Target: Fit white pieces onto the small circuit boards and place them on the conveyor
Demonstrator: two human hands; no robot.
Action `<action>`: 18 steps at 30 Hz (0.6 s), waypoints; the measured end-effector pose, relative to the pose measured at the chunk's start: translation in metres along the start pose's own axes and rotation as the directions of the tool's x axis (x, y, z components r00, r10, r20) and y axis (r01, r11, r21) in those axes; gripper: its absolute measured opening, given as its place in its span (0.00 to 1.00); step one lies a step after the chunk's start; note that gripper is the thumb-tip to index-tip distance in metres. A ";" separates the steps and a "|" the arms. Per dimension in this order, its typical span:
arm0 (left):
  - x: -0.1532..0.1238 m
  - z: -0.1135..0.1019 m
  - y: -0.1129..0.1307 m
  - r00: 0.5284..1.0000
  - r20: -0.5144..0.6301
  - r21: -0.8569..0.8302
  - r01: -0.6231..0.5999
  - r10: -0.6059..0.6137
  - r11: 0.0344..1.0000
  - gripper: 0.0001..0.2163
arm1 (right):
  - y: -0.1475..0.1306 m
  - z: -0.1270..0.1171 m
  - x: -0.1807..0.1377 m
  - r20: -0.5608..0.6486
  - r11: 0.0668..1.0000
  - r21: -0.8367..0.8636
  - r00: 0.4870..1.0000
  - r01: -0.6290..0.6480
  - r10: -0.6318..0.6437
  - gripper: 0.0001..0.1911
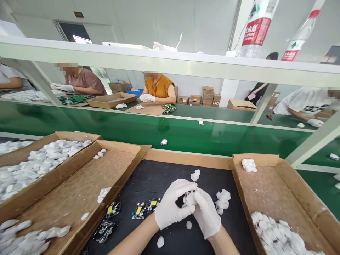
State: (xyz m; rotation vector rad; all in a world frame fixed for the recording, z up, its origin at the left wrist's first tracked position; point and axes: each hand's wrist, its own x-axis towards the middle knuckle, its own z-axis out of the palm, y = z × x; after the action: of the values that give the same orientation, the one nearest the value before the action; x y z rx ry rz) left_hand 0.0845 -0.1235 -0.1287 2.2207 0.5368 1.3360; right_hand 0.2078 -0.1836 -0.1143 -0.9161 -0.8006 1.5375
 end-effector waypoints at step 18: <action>-0.002 -0.009 -0.001 0.971 0.194 -0.356 0.203 -0.140 0.912 0.18 | -0.006 -0.004 0.004 0.042 0.979 -0.190 0.997 0.072 -0.065 0.13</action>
State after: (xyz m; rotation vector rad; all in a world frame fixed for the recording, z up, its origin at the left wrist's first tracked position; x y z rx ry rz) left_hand 0.0751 -0.1217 -0.1274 1.8990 0.3700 1.0514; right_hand 0.2138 -0.1789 -0.1117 -0.9925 -1.0086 1.4378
